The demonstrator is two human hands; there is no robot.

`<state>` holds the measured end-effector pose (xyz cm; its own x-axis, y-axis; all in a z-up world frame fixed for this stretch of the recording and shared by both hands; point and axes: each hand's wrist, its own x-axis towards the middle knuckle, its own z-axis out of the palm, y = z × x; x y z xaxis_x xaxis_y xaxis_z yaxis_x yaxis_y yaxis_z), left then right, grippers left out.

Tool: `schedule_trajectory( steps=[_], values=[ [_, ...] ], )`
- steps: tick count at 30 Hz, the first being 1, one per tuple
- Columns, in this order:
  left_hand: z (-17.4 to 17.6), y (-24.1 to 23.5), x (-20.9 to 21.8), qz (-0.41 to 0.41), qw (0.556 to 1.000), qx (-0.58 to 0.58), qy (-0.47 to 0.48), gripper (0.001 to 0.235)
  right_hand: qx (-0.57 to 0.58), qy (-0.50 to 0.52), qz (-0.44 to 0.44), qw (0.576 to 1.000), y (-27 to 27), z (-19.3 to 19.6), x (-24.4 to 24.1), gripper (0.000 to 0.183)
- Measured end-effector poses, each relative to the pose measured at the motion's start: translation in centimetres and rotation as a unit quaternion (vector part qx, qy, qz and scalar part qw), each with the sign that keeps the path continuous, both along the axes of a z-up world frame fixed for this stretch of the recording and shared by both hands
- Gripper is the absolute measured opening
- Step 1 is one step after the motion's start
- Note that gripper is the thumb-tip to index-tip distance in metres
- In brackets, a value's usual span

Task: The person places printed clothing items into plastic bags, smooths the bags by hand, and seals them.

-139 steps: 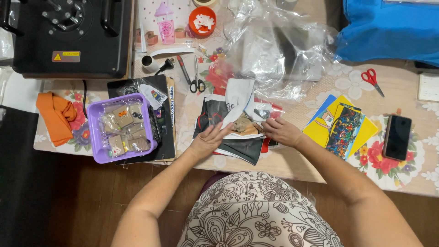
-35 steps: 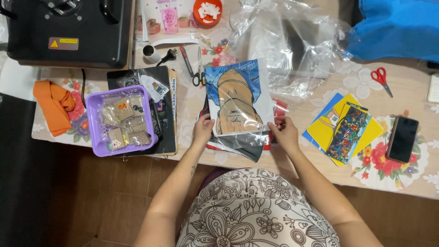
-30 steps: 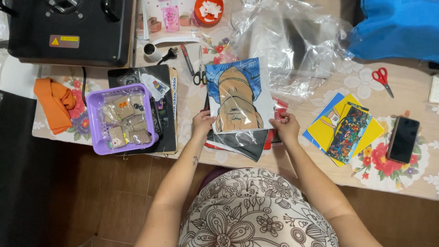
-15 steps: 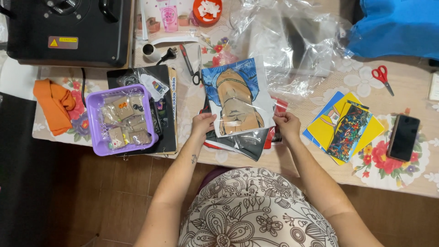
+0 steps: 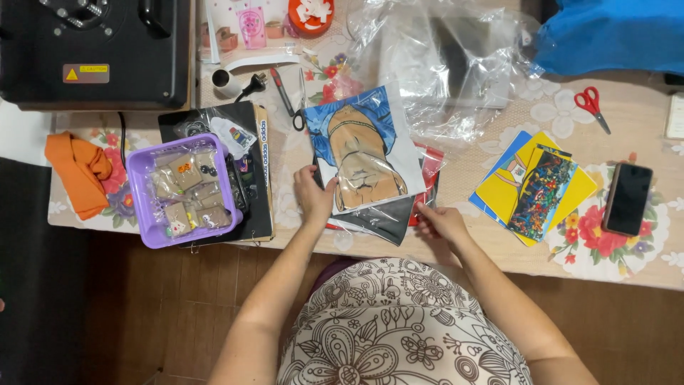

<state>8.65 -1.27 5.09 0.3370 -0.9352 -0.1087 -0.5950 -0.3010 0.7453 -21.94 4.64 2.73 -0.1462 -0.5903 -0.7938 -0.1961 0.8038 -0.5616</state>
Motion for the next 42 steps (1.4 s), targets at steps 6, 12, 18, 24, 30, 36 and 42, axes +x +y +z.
schedule_trajectory(
  steps=[6,12,18,24,30,36,42],
  values=[
    [-1.8,2.0,-7.7,-0.471,0.864,-0.151,-0.095,0.041,-0.035,-0.107,-0.135,0.985,0.0,0.2,1.8,0.044],
    [-7.0,2.6,-12.8,-0.526,0.816,-0.1,-0.216,0.008,-0.021,-0.1,-0.117,0.988,1.3,-0.6,1.4,0.05],
    [-4.4,1.9,-12.4,-0.486,0.831,-0.155,-0.223,0.005,-0.067,-0.167,-0.196,0.964,1.7,3.9,1.9,0.035],
    [-2.0,1.4,-13.7,-0.462,0.831,-0.24,-0.197,0.012,-0.326,0.027,0.156,0.932,2.1,-8.9,1.4,0.025],
    [-3.5,2.9,-15.7,-0.471,0.797,-0.312,-0.215,0.012,-0.284,0.262,0.311,0.868,-6.7,5.7,8.8,0.084],
    [1.3,-0.9,-9.0,-0.29,0.919,-0.262,-0.048,0.017,-0.444,0.47,0.231,0.728,-15.2,-6.3,7.3,0.038],
    [-9.9,-8.9,2.6,0.091,0.983,0.039,0.153,0.038,-0.454,0.378,0.251,0.767,-18.6,-2.3,9.9,0.049]
  ],
)
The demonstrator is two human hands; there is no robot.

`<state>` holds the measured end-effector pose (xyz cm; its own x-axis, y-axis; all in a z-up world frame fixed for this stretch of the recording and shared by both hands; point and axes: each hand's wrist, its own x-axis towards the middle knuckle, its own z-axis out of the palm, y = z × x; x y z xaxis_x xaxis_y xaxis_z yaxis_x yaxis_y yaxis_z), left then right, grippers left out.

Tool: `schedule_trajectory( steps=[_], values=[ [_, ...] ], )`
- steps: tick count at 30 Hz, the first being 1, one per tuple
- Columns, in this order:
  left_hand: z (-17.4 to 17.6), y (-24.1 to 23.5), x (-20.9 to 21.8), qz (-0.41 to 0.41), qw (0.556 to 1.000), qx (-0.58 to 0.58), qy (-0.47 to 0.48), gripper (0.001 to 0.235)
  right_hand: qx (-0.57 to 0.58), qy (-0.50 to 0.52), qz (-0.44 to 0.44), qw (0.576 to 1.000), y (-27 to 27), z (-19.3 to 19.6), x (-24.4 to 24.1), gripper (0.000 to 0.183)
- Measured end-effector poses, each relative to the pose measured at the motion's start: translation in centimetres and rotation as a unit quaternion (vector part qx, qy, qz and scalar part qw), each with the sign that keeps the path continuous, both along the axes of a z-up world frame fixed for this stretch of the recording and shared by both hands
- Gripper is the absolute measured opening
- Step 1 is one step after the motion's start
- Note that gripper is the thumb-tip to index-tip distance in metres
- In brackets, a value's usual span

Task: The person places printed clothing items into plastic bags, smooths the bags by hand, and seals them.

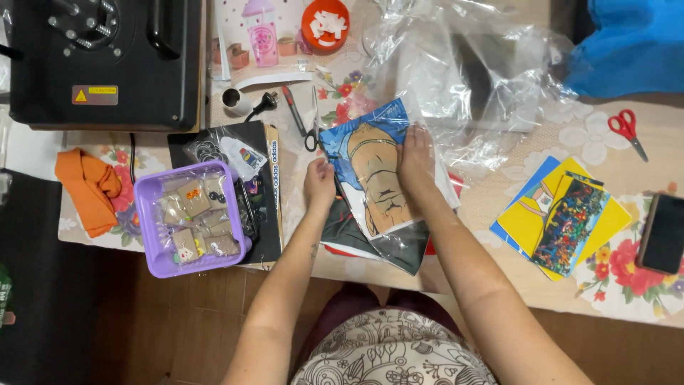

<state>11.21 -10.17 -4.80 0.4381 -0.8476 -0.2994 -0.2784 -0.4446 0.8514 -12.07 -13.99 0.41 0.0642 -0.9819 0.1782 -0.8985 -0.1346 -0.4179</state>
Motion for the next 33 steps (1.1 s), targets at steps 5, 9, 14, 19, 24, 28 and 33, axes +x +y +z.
schedule_trajectory(
  steps=[5,9,14,19,24,28,33],
  values=[
    [-2.6,-3.0,1.2,0.029,0.983,0.034,0.177,0.044,-0.05,0.013,-0.034,0.998,-3.9,-2.2,1.1,0.056],
    [-2.2,-5.3,0.9,0.037,0.977,0.022,0.207,0.045,-0.08,0.078,-0.107,0.988,-6.4,-5.1,0.8,0.043],
    [-6.7,-8.2,1.1,0.058,0.966,0.015,0.252,0.042,-0.067,0.051,-0.134,0.987,-7.8,-4.3,1.5,0.022],
    [-1.2,-7.7,0.6,0.095,0.955,-0.002,0.281,0.026,-0.069,-0.026,-0.187,0.98,-7.2,-2.0,2.3,0.013],
    [8.8,-5.3,-0.7,0.024,0.95,-0.131,0.282,0.02,-0.181,-0.247,-0.245,0.92,-4.5,3.2,1.6,0.009],
    [15.6,-2.1,-1.2,-0.032,0.932,-0.215,0.291,0.021,-0.274,-0.486,-0.177,0.811,-2.9,7.0,0.8,0.01],
    [21.3,3.3,-0.9,-0.123,0.917,-0.311,0.218,0.031,-0.384,-0.523,-0.047,0.759,0.4,12.2,-2.9,0.022]
  ],
)
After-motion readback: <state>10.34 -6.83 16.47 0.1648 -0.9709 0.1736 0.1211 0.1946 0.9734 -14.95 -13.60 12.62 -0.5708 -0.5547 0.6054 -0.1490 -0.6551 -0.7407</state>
